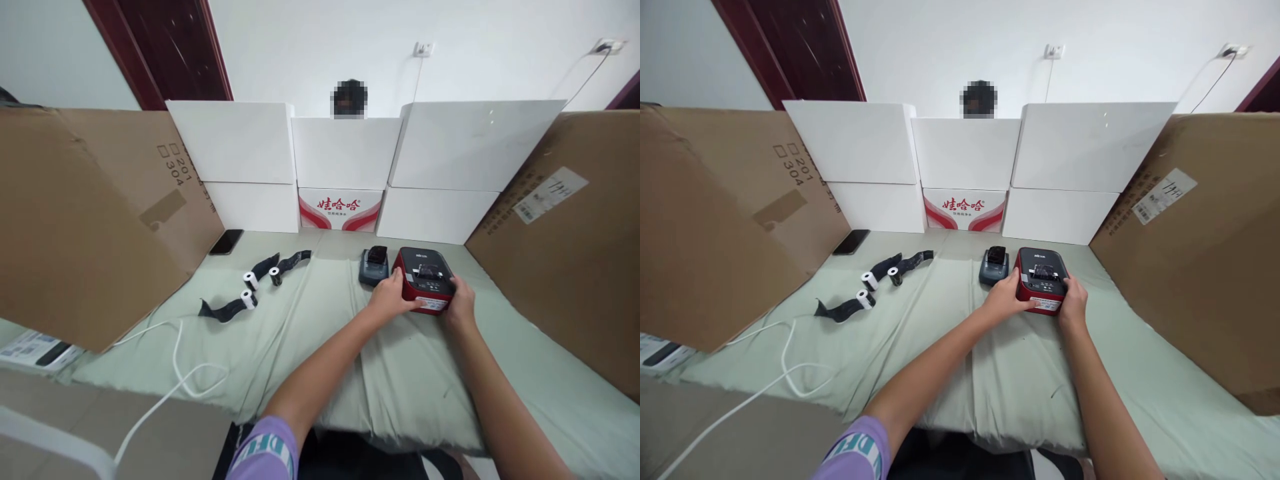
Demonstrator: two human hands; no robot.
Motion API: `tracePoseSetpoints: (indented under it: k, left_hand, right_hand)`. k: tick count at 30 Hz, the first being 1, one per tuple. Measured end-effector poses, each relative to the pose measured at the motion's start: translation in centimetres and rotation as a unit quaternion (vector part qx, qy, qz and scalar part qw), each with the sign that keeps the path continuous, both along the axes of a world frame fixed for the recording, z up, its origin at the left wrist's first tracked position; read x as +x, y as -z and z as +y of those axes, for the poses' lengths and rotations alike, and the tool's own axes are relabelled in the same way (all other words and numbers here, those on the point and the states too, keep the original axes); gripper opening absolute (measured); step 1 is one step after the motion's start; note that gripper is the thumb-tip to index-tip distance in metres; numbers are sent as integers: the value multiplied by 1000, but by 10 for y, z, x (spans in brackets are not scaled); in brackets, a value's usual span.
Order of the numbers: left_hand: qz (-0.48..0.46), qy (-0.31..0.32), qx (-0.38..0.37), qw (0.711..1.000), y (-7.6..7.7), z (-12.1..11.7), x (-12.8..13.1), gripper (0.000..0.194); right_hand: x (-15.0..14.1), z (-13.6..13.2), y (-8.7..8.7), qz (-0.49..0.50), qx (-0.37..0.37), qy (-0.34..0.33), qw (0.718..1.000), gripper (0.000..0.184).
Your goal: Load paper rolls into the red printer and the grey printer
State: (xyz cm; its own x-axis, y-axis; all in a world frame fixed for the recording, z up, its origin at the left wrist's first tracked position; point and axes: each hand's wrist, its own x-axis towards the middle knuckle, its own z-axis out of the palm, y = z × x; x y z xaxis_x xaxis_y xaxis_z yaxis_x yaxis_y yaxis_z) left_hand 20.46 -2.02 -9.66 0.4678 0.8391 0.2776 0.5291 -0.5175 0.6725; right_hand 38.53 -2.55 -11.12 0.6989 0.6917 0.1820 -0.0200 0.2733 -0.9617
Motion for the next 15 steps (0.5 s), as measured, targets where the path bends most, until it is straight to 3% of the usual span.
tracePoseSetpoints:
  k: [3, 6, 7, 9, 11, 15]
  left_hand:
    - [15, -9, 16, 1000, -6, -10, -9, 92]
    - [28, -7, 37, 999, -7, -23, -43, 64]
    - [38, -10, 37, 999, -5, -27, -60, 49]
    - [62, -35, 35, 997, 1, -30, -100, 27]
    - [67, -78, 44, 994, 8, -29, -139, 22]
    - [13, -151, 48, 987, 14, -16, -188, 20]
  right_hand:
    - [-11, -20, -21, -113, -24, 53, 992, 37]
    - [-41, -49, -51, -291, 47, 139, 945, 38]
    - [-57, -56, -60, -341, 73, 135, 927, 35]
    - [-92, -60, -67, -391, 87, 62, 914, 31]
    - [-129, -49, -62, -397, 48, -15, 916, 38]
    - [-179, 3, -28, -365, -151, -23, 918, 85]
